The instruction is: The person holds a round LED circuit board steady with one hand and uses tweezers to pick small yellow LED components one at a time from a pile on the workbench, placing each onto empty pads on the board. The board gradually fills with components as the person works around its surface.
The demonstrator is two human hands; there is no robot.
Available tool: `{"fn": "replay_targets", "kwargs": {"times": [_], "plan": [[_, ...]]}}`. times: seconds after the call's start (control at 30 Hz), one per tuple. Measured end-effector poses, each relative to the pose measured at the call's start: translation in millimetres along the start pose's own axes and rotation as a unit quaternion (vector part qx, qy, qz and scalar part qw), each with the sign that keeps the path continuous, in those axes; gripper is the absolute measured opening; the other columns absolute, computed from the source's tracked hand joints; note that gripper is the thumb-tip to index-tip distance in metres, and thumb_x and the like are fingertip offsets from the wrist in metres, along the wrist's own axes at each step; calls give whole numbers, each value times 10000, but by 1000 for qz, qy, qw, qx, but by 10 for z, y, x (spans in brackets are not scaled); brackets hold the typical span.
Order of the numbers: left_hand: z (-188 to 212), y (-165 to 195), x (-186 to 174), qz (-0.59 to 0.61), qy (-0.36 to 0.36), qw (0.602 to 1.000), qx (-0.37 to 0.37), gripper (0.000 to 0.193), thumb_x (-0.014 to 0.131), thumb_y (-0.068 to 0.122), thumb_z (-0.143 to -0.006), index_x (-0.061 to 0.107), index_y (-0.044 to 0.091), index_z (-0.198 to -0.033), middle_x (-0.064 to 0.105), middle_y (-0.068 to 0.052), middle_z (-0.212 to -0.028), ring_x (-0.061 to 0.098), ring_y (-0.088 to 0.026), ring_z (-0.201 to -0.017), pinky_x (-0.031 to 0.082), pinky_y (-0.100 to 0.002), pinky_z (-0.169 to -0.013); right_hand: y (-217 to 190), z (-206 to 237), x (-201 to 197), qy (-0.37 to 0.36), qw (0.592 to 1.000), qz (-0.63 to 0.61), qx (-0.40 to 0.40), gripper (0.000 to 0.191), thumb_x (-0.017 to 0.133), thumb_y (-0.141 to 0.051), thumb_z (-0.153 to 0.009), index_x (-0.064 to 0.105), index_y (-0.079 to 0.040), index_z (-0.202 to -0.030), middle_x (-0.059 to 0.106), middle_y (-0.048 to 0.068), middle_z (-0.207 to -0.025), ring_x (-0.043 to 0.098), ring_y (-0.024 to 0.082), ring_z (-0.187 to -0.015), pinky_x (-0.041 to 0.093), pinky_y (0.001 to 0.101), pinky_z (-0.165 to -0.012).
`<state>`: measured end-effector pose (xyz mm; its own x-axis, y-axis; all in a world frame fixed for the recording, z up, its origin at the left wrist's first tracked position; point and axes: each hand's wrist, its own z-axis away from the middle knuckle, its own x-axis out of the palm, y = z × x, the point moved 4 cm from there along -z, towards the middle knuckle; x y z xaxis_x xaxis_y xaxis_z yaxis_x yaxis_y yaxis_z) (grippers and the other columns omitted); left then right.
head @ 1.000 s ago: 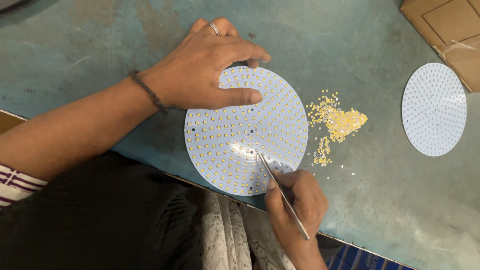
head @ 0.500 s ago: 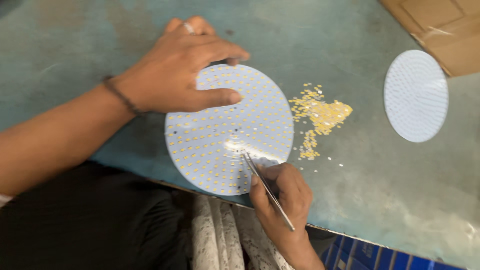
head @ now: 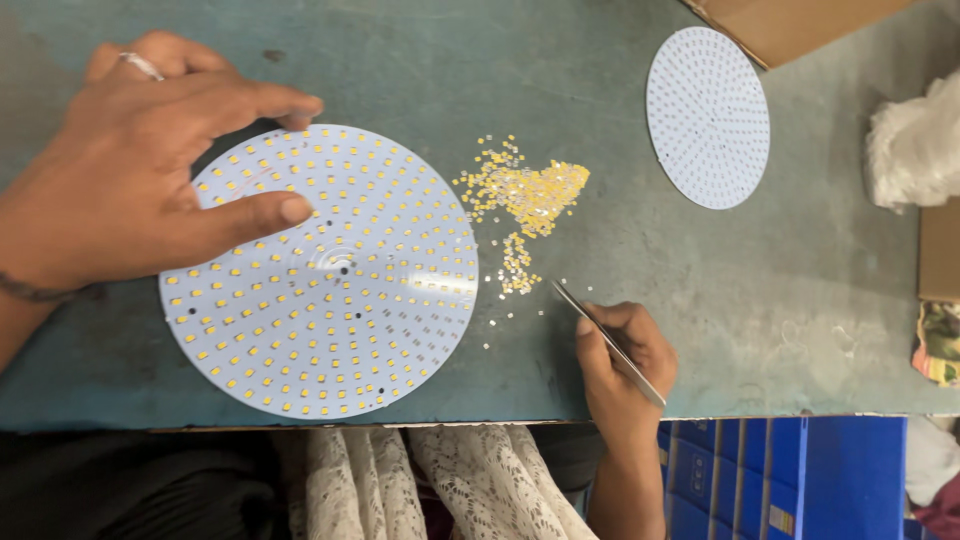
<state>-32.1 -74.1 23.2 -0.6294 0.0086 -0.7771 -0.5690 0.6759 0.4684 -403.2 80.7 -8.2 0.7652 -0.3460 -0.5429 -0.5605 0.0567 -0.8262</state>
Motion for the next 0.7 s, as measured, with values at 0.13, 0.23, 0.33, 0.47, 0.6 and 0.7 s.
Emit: {"fn": "replay_targets", "kwargs": {"times": [0.13,0.23,0.33,0.47,0.6,0.7], "plan": [[18,-24,18,-12,-1,1000,-5,650,707,581,-808,709,133,-1279,723,-13,-1073,559,-269,-1138,331,-457,-1015,-79,-14,21,-27,999,-2,-20,98,715,-39,-943,683,37,-997,626,-46,-780,488,3,-681,367,181,-590],[36,-44,36,-14,-2,1000,-7,665,708,600,-799,712,142,-1283,721,-14,-1067,556,-272,-1151,332,-456,-1021,-130,-15,27,-32,999,20,-28,112,731,-41,-930,693,38,-1000,638,-34,-777,489,3,-676,369,176,-585],[55,-55,37,-11,-3,1000,-10,670,705,609,-800,710,147,-1286,725,-11,-1083,554,-270,-1156,330,-455,-1024,-144,-24,30,-28,998,42,-26,118,747,-46,-916,702,35,-988,641,-33,-746,477,3,-643,356,177,-562],[54,-45,31,-12,-2,1000,-11,663,703,607,-805,713,143,-1278,728,-6,-1074,553,-273,-1165,328,-452,-1021,-137,-17,20,-25,999,25,-35,120,740,-50,-931,700,32,-1008,651,-44,-761,504,-5,-659,376,172,-580],[34,-29,31,-8,-2,1000,0,661,701,610,-819,709,134,-1276,720,-24,-1056,553,-274,-1174,328,-455,-1030,-108,-11,17,-26,998,44,-28,116,752,-50,-925,713,32,-998,620,-36,-713,459,9,-617,331,184,-548],[31,-30,26,-8,-5,1000,11,642,702,581,-830,707,115,-1273,726,-61,-1104,559,-289,-1140,338,-466,-1016,-146,-6,34,-25,999,31,-26,91,731,-41,-945,709,27,-1001,608,-18,-730,463,21,-629,333,198,-556]]}}
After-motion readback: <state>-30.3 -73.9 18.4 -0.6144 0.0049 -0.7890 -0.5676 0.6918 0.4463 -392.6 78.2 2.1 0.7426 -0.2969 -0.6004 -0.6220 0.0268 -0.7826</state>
